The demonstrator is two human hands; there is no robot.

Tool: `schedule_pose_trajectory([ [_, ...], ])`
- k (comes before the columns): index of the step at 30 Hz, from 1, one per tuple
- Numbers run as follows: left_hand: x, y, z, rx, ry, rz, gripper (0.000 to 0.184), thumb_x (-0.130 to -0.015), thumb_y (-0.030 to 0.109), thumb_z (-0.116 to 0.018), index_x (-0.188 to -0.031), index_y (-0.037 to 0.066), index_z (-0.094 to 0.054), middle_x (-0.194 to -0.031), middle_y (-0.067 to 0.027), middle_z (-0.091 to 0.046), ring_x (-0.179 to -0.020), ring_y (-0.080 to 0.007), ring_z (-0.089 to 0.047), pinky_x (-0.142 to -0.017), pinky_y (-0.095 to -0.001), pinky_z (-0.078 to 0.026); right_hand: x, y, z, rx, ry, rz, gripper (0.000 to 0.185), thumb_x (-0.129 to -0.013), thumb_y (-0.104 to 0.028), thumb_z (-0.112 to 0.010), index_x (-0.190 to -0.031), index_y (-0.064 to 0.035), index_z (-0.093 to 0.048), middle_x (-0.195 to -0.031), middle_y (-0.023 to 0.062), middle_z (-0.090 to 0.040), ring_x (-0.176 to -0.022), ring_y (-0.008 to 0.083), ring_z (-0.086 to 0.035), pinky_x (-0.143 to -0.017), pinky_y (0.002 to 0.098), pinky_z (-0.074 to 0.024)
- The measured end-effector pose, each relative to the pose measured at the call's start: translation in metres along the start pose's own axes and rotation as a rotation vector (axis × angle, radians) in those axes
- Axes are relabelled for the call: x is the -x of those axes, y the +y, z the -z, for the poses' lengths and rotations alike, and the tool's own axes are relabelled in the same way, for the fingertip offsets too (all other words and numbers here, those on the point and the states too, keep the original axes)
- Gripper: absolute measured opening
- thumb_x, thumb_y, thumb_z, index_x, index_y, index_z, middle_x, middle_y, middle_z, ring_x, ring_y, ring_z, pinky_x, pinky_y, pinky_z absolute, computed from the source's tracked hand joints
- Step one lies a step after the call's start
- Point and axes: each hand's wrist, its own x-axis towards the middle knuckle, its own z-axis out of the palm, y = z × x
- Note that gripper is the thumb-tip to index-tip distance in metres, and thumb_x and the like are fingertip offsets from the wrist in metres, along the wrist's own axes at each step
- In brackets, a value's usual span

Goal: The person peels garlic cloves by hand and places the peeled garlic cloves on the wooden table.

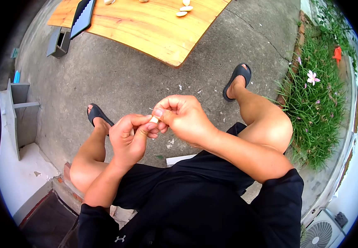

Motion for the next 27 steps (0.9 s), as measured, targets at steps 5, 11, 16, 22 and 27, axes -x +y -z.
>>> schedule_pose_trajectory([
  [5,0.0013,-0.0036,-0.0019,0.393,0.006,0.288,0.007,-0.095,-0.002,-0.068,-0.102,-0.003,-0.069,-0.092,-0.0133,-0.074,-0.074,-0.0143,-0.071,-0.064,-0.0277,-0.062,0.0012,-0.0037,0.0039,-0.011,0.001,-0.008,0.013,-0.098,-0.009,-0.066,-0.094,0.0028,-0.068,-0.081,0.0062,-0.070,-0.069,0.0095,-0.063,-0.063,0.0264,-0.0543],
  [11,0.0016,-0.0019,-0.0017,0.385,-0.053,0.314,0.011,-0.096,-0.003,-0.066,-0.106,-0.005,-0.065,-0.093,-0.0159,-0.072,-0.076,-0.0188,-0.073,-0.065,-0.0293,-0.064,0.0027,-0.0022,0.0063,0.041,0.006,-0.027,0.014,-0.098,-0.012,-0.067,-0.092,0.0007,-0.068,-0.080,0.0034,-0.068,-0.066,0.0076,-0.057,-0.059,0.0242,-0.0485],
  [16,0.0019,-0.0028,-0.0027,0.302,-0.053,0.254,0.009,-0.095,-0.004,-0.067,-0.104,-0.005,-0.067,-0.091,-0.0146,-0.071,-0.077,-0.0188,-0.073,-0.064,-0.0290,-0.064,0.0034,-0.0035,0.0054,0.003,0.010,-0.100,0.015,-0.099,-0.012,-0.066,-0.092,0.0012,-0.067,-0.078,0.0036,-0.067,-0.064,0.0075,-0.056,-0.056,0.0244,-0.0469],
  [22,0.0005,-0.0054,-0.0018,0.197,-0.077,0.163,0.009,-0.094,-0.006,-0.067,-0.102,-0.004,-0.069,-0.090,-0.0137,-0.071,-0.077,-0.0183,-0.073,-0.064,-0.0281,-0.063,0.0047,-0.0075,0.0080,-0.138,-0.035,-0.243,0.016,-0.101,-0.016,-0.064,-0.095,-0.0004,-0.063,-0.077,0.0045,-0.062,-0.065,0.0096,-0.054,-0.060,0.0242,-0.0444],
  [27,0.0005,-0.0084,-0.0013,0.195,-0.099,0.122,0.010,-0.094,-0.007,-0.065,-0.103,-0.004,-0.069,-0.090,-0.0139,-0.069,-0.077,-0.0182,-0.073,-0.064,-0.0280,-0.063,0.0041,-0.0032,0.0086,-0.254,-0.022,-0.281,0.015,-0.100,-0.010,-0.063,-0.090,0.0014,-0.064,-0.075,0.0054,-0.062,-0.061,0.0093,-0.051,-0.055,0.0256,-0.0426],
])
